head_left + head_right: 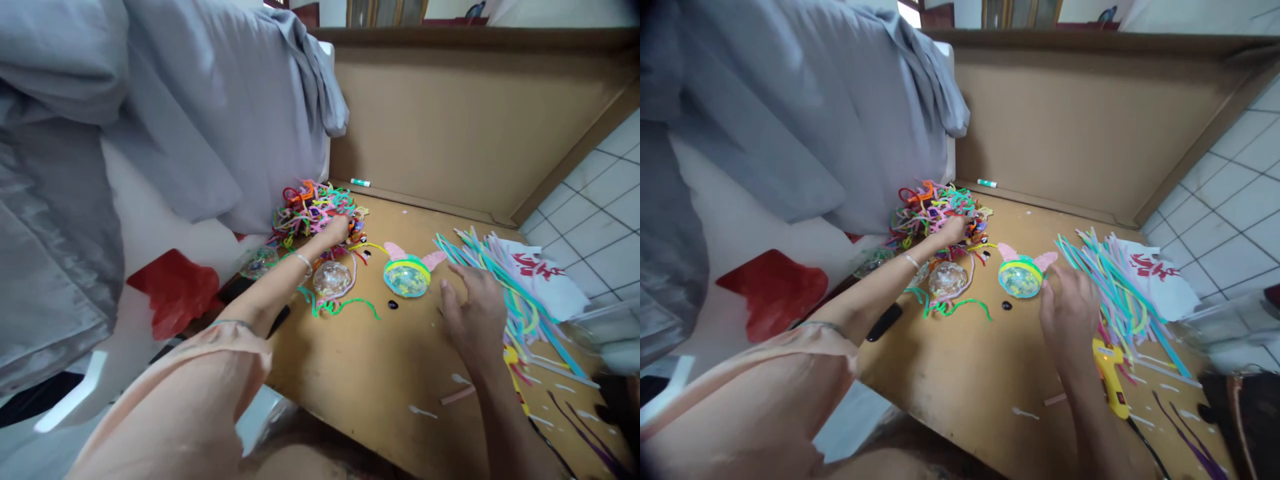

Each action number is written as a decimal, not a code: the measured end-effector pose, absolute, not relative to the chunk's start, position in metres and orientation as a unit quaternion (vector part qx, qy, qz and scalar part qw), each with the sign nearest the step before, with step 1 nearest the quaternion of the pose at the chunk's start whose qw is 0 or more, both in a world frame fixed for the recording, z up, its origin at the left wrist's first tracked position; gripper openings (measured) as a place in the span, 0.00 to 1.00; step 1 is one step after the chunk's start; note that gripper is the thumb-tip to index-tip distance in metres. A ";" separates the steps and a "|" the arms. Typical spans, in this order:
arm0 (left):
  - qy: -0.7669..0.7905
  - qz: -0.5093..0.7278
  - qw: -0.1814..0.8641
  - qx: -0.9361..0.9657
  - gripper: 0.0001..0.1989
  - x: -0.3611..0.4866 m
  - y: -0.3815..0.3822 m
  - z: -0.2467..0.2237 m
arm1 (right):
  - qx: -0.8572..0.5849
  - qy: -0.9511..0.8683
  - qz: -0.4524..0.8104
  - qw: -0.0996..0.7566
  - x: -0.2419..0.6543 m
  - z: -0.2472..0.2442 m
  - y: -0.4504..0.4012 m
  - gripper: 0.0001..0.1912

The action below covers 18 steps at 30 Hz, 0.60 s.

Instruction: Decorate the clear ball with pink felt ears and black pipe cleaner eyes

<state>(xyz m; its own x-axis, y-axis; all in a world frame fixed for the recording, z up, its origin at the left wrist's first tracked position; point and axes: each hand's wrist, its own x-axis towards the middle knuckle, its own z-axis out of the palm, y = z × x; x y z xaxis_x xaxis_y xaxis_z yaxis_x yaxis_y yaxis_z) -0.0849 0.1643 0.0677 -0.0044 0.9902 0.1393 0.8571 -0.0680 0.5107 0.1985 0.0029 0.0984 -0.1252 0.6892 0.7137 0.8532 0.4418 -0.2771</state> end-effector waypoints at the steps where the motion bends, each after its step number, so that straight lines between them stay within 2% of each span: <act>1: 0.687 0.223 0.133 0.678 0.13 -0.082 0.172 0.065 | -0.535 -0.735 -0.136 0.395 0.198 0.102 0.006 0.16; 4: 0.729 0.194 0.121 0.645 0.11 -0.072 0.191 0.056 | -0.556 -0.725 -0.203 0.353 0.196 0.110 0.018 0.17; 7: 0.741 0.190 0.124 0.632 0.13 -0.060 0.205 0.048 | -0.521 -0.758 -0.200 0.338 0.187 0.121 0.035 0.14; 11: 0.740 0.211 0.142 0.623 0.18 -0.059 0.213 0.044 | -0.473 -0.803 -0.140 0.334 0.170 0.137 0.063 0.13; 16: 0.728 0.287 0.171 0.599 0.11 -0.092 0.208 0.054 | -0.462 -0.806 -0.053 0.366 0.162 0.137 0.084 0.14; 18: 0.714 0.330 0.196 0.586 0.12 -0.104 0.204 0.059 | -0.469 -0.791 -0.022 0.391 0.166 0.129 0.084 0.14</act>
<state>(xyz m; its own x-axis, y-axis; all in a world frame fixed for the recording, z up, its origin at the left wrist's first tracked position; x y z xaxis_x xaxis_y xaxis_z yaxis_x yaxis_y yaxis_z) -0.1041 0.2044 0.0592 -0.2361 0.9658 0.1068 0.7075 0.0955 0.7002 0.1656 0.0839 0.1287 -0.2532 0.7255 0.6399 0.7599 0.5585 -0.3325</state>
